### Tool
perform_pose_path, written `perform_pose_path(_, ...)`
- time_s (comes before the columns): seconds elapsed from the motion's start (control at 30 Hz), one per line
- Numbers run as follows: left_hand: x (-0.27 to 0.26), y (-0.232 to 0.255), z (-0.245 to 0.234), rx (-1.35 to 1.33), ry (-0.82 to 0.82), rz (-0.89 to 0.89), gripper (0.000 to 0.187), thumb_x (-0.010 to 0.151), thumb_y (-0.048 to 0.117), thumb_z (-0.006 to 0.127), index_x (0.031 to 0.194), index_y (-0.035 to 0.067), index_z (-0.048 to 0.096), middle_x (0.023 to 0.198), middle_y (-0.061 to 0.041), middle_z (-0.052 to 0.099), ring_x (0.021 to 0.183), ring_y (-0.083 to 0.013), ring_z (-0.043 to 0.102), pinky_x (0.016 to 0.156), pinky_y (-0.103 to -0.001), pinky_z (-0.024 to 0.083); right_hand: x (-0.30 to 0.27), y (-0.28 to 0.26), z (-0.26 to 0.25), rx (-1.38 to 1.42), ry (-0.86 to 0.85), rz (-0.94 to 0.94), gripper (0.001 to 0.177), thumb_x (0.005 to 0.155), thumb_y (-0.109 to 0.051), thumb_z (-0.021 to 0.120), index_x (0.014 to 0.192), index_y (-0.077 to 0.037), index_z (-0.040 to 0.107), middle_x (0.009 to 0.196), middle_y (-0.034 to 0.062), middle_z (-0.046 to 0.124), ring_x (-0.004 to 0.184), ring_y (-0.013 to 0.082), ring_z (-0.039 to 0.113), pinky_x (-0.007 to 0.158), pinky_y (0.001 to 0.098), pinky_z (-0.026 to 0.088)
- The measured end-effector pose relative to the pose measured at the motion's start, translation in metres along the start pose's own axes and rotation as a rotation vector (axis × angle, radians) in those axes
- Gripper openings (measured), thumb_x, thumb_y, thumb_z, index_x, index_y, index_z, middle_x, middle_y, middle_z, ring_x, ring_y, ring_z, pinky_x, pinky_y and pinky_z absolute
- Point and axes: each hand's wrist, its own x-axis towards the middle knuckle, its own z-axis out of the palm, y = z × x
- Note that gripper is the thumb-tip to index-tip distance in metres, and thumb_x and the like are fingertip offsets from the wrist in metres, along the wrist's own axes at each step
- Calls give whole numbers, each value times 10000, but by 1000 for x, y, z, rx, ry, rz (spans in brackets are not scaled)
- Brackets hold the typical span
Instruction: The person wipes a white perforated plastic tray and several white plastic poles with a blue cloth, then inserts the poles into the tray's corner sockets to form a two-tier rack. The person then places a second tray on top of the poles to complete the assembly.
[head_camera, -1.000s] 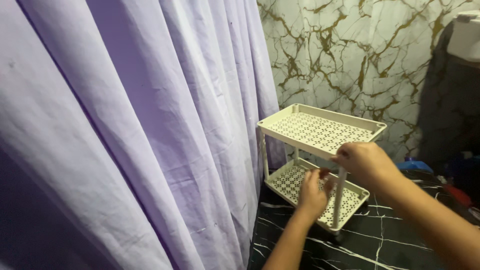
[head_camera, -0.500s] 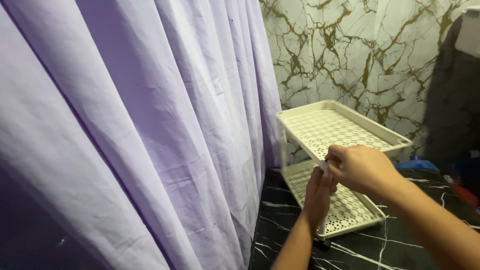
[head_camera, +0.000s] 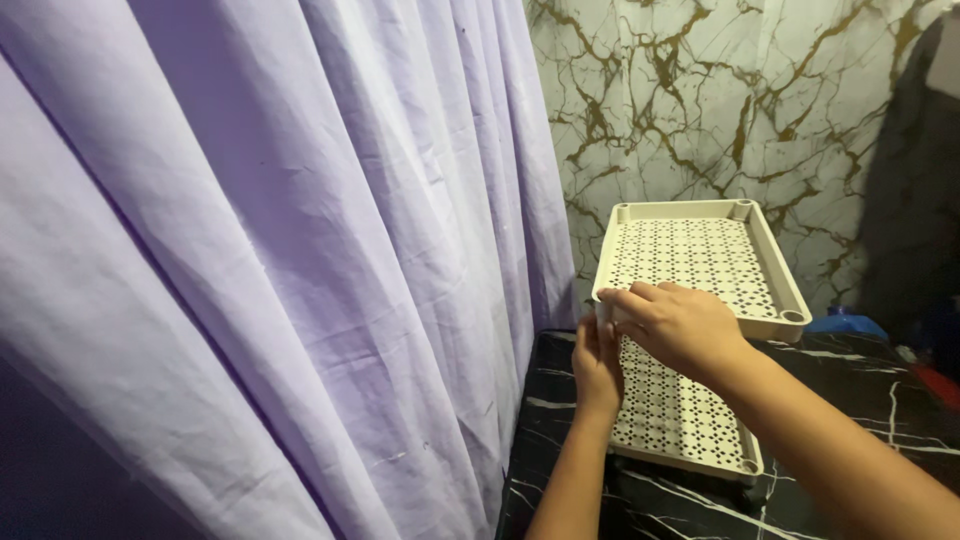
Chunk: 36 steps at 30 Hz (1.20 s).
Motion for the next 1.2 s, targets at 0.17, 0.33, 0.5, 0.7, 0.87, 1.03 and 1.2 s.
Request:
perform_pose_path(0.17, 3, -2, -2, -71, -3, 13, 400, 1075, 385, 563, 1252, 26, 561, 897, 33, 520, 753, -48, 445, 648, -214, 398, 8, 5, 5, 17, -12, -21, 453, 884, -426, 641, 1325, -323, 610, 1044, -33, 735, 833, 214, 745, 601, 371, 584)
perform_pose_path(0.33, 0, -4, -2, -50, 24, -30, 394, 1083, 412, 477, 1217, 60, 592, 885, 46, 549, 741, -41, 466, 652, -207, 411, 9, 12, 9, 34, -11, -13, 484, 854, -458, 671, 1331, -400, 610, 962, -55, 708, 772, 203, 739, 571, 369, 567)
perform_pose_path(0.5, 1, 0, -1, 120, 7, 30, 379, 1116, 390, 481, 1140, 24, 577, 817, 35, 519, 695, -61, 460, 616, -239, 403, 6, 18, 11, 25, 68, -56, 503, 859, -454, 660, 1358, -422, 604, 903, -47, 657, 745, 175, 731, 549, 359, 551)
perform_pose_path(0.7, 3, 12, -2, 163, 29, -13, 392, 1077, 425, 468, 1125, 64, 614, 727, 42, 509, 621, -60, 464, 563, -245, 403, 12, 17, 5, 86, 92, -113, 514, 862, -526, 617, 1354, -381, 585, 984, -32, 750, 743, 237, 732, 532, 383, 554)
perform_pose_path(0.87, -1, 24, -11, 164, 37, -26, 432, 1093, 447, 483, 1008, 58, 650, 716, 45, 495, 621, -54, 458, 564, -227, 398, 22, 9, -16, 42, -188, -34, 551, 897, -499, 602, 1443, -464, 541, 804, 31, 755, 670, 244, 732, 577, 404, 562)
perform_pose_path(1.03, 5, 14, -16, 1, 38, -33, 420, 1079, 466, 514, 897, 92, 574, 715, 44, 493, 604, -59, 450, 541, -232, 377, 29, 5, -20, 73, -203, 3, 505, 890, -415, 627, 1387, -486, 578, 764, 39, 753, 629, 249, 721, 567, 410, 561)
perform_pose_path(1.2, 10, 0, -25, -24, 18, -38, 418, 1065, 489, 512, 900, 108, 567, 718, 55, 469, 599, -50, 413, 534, -232, 344, 32, 5, -10, 168, -96, -30, 503, 836, -370, 673, 1333, -442, 634, 788, 41, 762, 606, 254, 723, 539, 418, 561)
